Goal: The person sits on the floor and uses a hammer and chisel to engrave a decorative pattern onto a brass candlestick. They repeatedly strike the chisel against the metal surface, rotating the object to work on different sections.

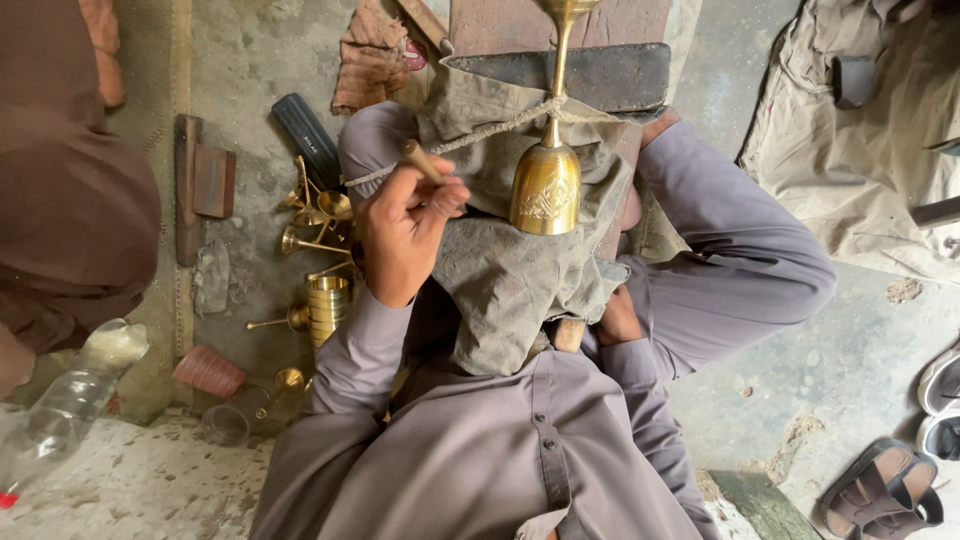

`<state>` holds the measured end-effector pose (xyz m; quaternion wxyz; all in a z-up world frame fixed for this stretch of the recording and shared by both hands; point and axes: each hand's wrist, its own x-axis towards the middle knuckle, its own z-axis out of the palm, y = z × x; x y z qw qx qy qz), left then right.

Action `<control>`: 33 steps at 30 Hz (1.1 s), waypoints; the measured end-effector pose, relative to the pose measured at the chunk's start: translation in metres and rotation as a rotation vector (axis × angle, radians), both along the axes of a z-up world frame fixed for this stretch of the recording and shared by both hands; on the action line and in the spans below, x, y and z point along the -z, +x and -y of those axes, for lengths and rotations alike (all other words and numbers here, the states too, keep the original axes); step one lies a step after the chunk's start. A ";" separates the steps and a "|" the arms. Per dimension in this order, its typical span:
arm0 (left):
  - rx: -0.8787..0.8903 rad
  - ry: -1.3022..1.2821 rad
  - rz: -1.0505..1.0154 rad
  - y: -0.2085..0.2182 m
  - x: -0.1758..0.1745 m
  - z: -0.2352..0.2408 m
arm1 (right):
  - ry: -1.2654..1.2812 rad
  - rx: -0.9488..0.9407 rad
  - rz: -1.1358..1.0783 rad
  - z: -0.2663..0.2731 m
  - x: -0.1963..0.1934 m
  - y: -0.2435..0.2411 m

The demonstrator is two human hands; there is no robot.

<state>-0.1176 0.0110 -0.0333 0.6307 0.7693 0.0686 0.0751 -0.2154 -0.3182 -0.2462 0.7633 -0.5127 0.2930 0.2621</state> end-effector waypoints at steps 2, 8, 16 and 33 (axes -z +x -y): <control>0.025 0.070 0.039 0.000 -0.001 0.002 | 0.006 0.030 -0.048 0.006 -0.002 0.001; 0.079 0.013 0.032 0.008 -0.002 0.003 | -0.088 -0.061 -0.118 0.046 -0.068 0.011; 0.300 -0.187 0.127 0.027 0.016 0.016 | -1.036 -0.413 0.552 0.036 -0.263 0.052; 0.286 -0.119 0.235 0.031 0.017 0.022 | -1.626 -1.111 1.378 -0.066 -0.386 0.207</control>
